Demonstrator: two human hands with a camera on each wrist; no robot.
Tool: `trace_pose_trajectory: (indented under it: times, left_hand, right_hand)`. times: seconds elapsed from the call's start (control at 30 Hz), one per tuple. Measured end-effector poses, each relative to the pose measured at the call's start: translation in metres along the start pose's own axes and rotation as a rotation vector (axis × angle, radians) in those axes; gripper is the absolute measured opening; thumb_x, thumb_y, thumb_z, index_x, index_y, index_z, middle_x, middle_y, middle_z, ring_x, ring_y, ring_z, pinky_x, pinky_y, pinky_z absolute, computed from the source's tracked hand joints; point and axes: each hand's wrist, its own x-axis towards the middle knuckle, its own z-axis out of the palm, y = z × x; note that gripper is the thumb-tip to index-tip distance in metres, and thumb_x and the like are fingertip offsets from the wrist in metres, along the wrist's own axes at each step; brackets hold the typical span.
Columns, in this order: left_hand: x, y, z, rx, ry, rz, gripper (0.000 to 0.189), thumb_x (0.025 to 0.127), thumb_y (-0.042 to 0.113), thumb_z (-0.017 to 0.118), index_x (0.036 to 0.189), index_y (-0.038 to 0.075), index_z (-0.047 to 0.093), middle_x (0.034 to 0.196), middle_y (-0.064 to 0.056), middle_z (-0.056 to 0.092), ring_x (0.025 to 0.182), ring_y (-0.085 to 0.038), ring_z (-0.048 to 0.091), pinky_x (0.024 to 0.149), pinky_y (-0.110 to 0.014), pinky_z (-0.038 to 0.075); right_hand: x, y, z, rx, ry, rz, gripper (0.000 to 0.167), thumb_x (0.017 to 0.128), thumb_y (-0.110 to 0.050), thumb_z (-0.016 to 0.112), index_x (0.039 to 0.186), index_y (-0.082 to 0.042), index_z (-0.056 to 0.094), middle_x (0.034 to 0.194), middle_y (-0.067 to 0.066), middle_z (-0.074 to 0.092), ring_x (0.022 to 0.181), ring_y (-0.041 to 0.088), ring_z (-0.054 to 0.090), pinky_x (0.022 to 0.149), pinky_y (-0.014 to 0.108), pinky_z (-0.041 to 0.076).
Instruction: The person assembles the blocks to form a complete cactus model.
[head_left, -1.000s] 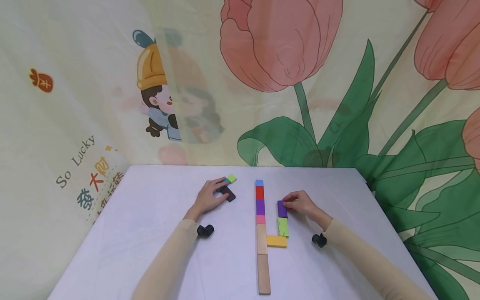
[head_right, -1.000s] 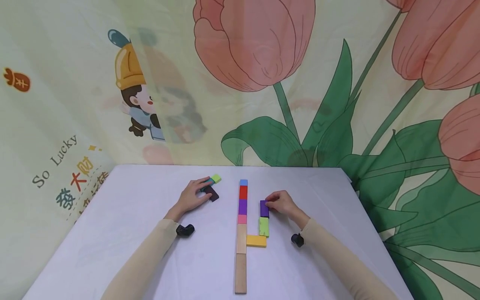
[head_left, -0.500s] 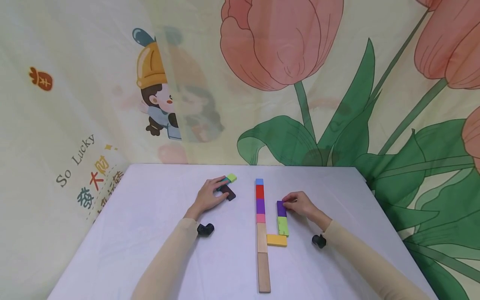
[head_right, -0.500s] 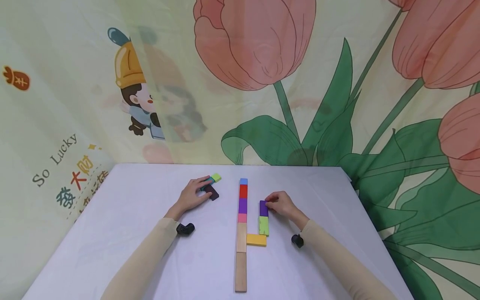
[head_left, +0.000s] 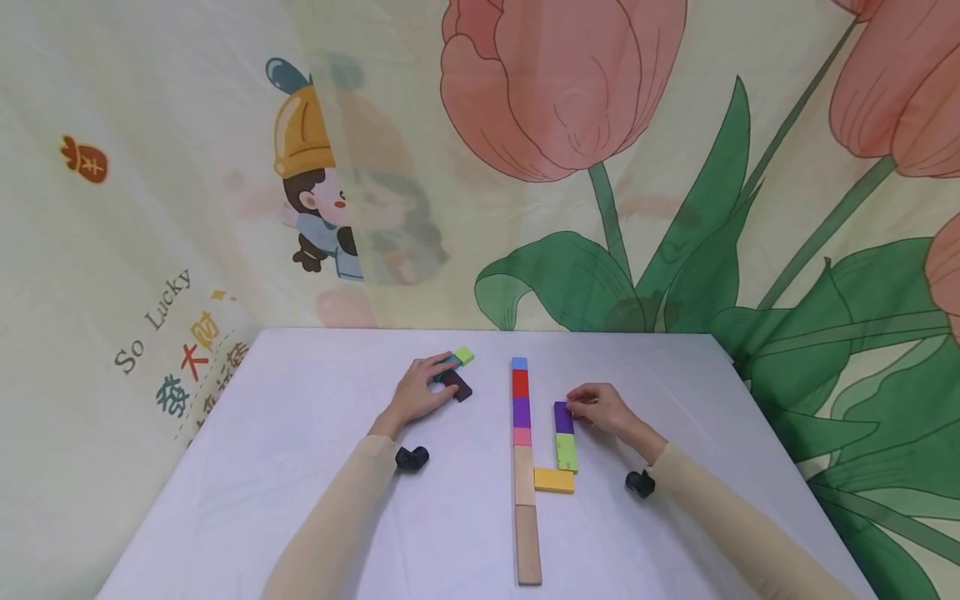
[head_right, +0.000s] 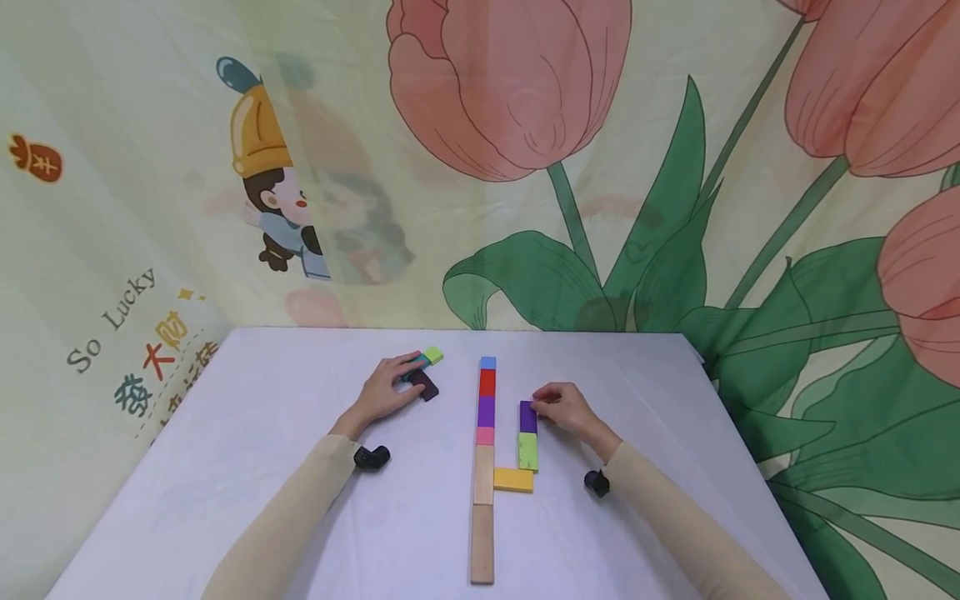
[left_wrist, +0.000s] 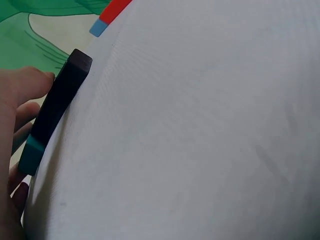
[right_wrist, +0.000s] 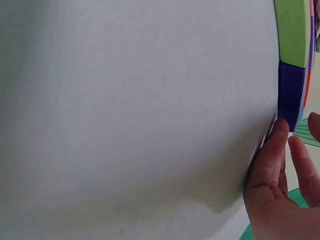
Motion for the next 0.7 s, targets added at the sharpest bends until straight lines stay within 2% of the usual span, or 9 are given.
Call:
trace_pose_trajectory:
  times: [0.27, 0.5, 0.7]
  left_hand:
    - [0.001, 0.006, -0.008, -0.04, -0.015, 0.027, 0.045, 0.082, 0.02, 0.068, 0.127, 0.014, 0.068, 0.151, -0.007, 0.045, 0.124, -0.032, 0.045, 0.101, -0.053, 0.039]
    - [0.001, 0.007, -0.008, 0.018, -0.062, 0.032, 0.05, 0.078, 0.016, 0.067, 0.128, 0.015, 0.067, 0.153, -0.008, 0.041, 0.127, -0.033, 0.043, 0.102, -0.053, 0.038]
    - [-0.001, 0.011, -0.008, 0.059, -0.045, 0.051, 0.041, 0.082, 0.015, 0.071, 0.123, 0.012, 0.069, 0.149, -0.011, 0.046, 0.127, -0.036, 0.044, 0.102, -0.053, 0.039]
  right_hand:
    - [-0.005, 0.001, -0.006, -0.021, -0.03, -0.049, 0.035, 0.088, -0.015, 0.074, 0.119, -0.001, 0.065, 0.109, 0.013, 0.064, 0.088, 0.022, 0.059, 0.072, 0.031, 0.055]
    - [-0.01, 0.003, -0.003, -0.077, -0.037, -0.073, 0.039, 0.085, -0.015, 0.077, 0.121, -0.002, 0.065, 0.115, 0.013, 0.064, 0.092, 0.023, 0.056, 0.073, 0.031, 0.053]
    - [-0.014, 0.003, -0.002, -0.09, -0.042, -0.118, 0.04, 0.084, -0.011, 0.078, 0.12, 0.001, 0.064, 0.114, 0.015, 0.064, 0.089, 0.022, 0.057, 0.076, 0.032, 0.052]
